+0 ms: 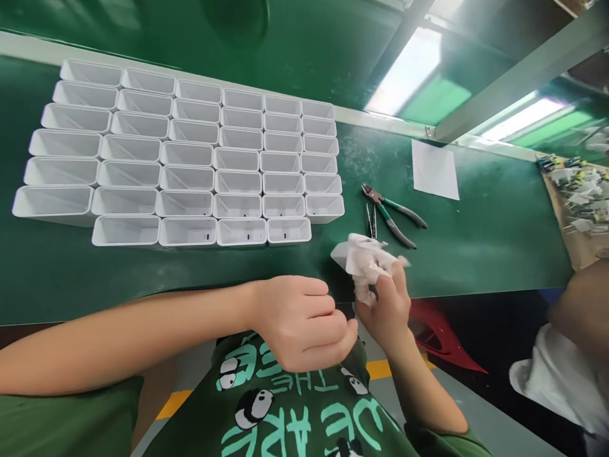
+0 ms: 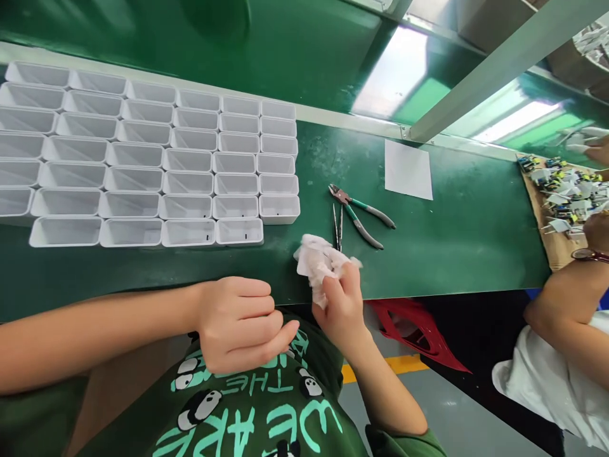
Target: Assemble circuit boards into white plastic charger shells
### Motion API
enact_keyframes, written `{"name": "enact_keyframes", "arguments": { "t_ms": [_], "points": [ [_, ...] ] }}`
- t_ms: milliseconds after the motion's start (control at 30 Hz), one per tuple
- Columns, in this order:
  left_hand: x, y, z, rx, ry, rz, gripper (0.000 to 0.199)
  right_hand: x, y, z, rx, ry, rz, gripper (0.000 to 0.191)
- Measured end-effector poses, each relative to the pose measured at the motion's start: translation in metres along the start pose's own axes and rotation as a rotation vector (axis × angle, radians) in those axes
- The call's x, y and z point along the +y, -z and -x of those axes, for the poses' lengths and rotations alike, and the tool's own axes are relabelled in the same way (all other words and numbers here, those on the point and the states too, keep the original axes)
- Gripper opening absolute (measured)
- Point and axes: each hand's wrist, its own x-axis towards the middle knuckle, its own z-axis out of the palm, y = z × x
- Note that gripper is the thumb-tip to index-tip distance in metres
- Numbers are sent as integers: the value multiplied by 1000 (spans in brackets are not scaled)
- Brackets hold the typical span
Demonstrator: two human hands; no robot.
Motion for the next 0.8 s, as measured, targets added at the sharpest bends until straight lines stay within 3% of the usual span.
{"name": "enact_keyframes", "arguments": {
  "t_ms": [167, 233, 333, 400, 467, 533, 633, 800],
  "points": [
    [-2, 1, 0, -18, 8, -12, 6, -2, -2, -13, -56, 113, 111, 18],
    [-5, 1, 1, 19, 24, -49, 7, -6, -1, -16, 19, 94, 26, 26],
    [-8, -2, 3, 176, 92, -105, 11, -23, -1, -23, 287, -152, -338, 42],
    [-9, -3, 5, 235, 242, -108, 37, -37, 0, -28, 361, -397, -707, 41],
    [-10, -3, 7, 208, 422, -47, 72, -49, 2, -34, 271, -604, -1065, 36],
    [-11, -1, 6, 155, 531, 62, 95, -58, 4, -38, 122, -760, -1337, 33],
    [-13, 2, 5, 138, 547, 193, 96, -67, 7, -40, -23, -890, -1605, 27],
    [-15, 5, 3, 132, 558, 217, 94, -75, 4, -41, -95, -922, -1784, 15]
  ]
}}
